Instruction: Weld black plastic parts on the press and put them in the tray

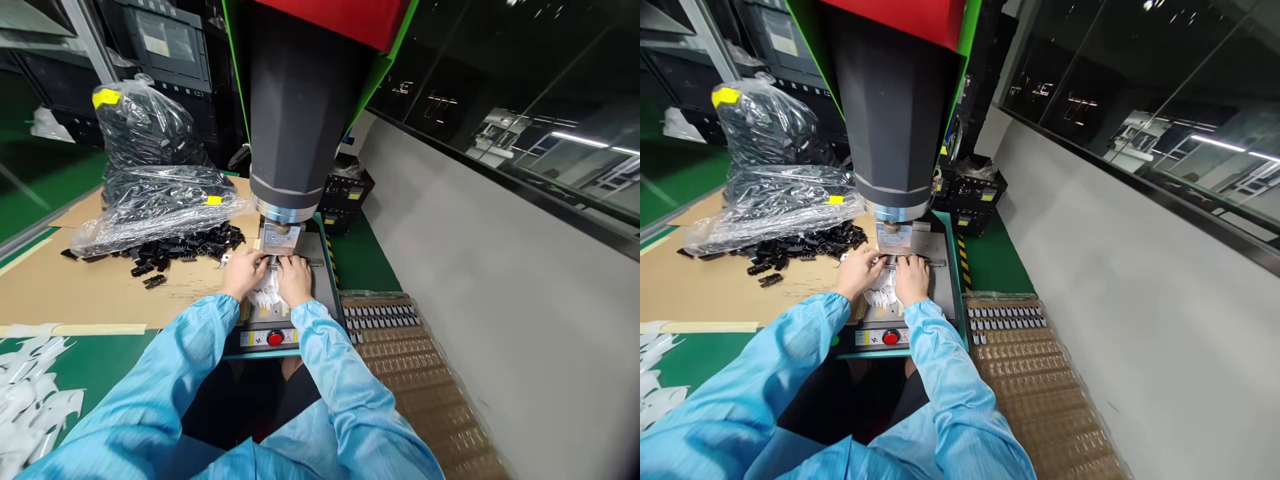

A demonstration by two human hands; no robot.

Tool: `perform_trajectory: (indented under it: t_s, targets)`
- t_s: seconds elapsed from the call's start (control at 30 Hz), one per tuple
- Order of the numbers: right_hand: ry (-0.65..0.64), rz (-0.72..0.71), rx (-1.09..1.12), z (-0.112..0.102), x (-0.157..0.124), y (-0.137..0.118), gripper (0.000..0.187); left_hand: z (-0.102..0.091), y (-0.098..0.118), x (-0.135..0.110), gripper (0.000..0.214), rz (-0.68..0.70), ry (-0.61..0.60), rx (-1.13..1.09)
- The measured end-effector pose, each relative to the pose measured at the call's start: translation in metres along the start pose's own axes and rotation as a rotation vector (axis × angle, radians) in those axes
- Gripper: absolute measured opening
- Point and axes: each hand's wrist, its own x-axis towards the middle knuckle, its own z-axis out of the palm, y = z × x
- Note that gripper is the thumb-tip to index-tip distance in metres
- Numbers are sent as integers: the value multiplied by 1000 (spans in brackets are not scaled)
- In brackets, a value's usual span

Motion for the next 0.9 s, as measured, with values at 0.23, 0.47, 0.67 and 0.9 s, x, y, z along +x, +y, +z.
perform_trajectory:
  t_s: [0.23, 0.47, 0.67, 0.9]
  targets:
    - [-86, -20, -36, -6, -1, 0, 40, 9, 9, -5, 38, 111, -113, 151]
    - [-67, -46, -8, -7, 1, 1, 45, 0, 18, -2, 41, 116, -208, 180]
    - [39, -4, 164, -22, -40, 35, 52, -26, -27, -30, 69, 17, -199, -91]
    - [-103, -23, 170, -51, -136, 116, 66, -59, -96, -113, 102, 59, -447, 61]
